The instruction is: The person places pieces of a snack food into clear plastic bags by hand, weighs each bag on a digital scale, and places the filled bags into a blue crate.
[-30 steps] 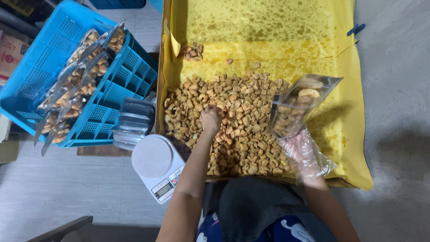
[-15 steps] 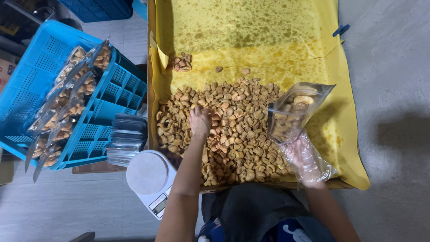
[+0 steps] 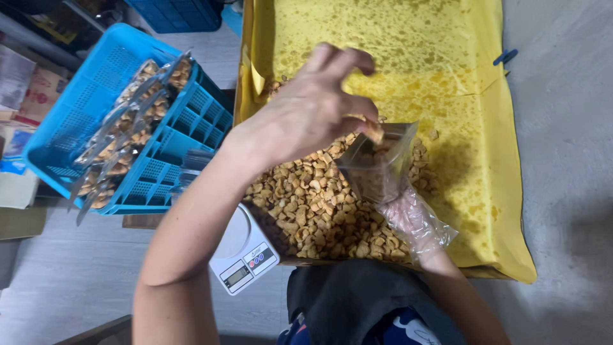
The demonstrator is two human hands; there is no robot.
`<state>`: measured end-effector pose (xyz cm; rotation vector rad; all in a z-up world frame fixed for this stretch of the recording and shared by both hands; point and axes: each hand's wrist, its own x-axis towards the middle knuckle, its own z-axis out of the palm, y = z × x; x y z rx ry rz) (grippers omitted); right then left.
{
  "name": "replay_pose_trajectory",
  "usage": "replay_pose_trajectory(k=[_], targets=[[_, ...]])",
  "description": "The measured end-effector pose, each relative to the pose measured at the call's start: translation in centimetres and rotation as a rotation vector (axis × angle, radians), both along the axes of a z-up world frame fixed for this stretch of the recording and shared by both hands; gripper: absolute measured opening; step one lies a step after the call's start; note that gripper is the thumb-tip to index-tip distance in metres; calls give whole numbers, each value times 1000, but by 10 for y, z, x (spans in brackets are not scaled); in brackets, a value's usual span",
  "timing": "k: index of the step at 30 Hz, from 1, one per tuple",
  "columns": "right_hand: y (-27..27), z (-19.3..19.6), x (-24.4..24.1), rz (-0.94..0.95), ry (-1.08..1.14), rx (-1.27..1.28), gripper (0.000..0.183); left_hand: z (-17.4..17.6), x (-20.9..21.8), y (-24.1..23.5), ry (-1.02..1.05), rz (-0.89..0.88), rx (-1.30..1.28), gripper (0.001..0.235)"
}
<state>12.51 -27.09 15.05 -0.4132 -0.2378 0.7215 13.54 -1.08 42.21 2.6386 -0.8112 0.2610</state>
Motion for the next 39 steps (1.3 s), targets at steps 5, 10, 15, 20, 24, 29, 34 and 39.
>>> replay_pose_trajectory(k=[5,10,15,20,24,29,34,39], targets=[[13,7,-7,78,404,-43,59,18,-1,-35,451,86,577,27],[24,15,-20,183,680,209,55,-7,-2,-31,762,393,279,31],[40,12,-22,161,581,61,55,-4,-15,-19,632,171,483,35],[54,36,-24,283,690,192,64,0,-18,3,650,232,251,34],[72,44,-28,284,652,216,75,1,-24,32,647,275,-111,42],[80,66,-48,303,690,-11,72,-23,-37,60,480,339,-150,31],[50,109,-46,605,-93,-316,48,-32,-49,108,444,346,-154,26],[65,145,3,326,-549,-267,41,-54,-61,106,744,183,-342,21]])
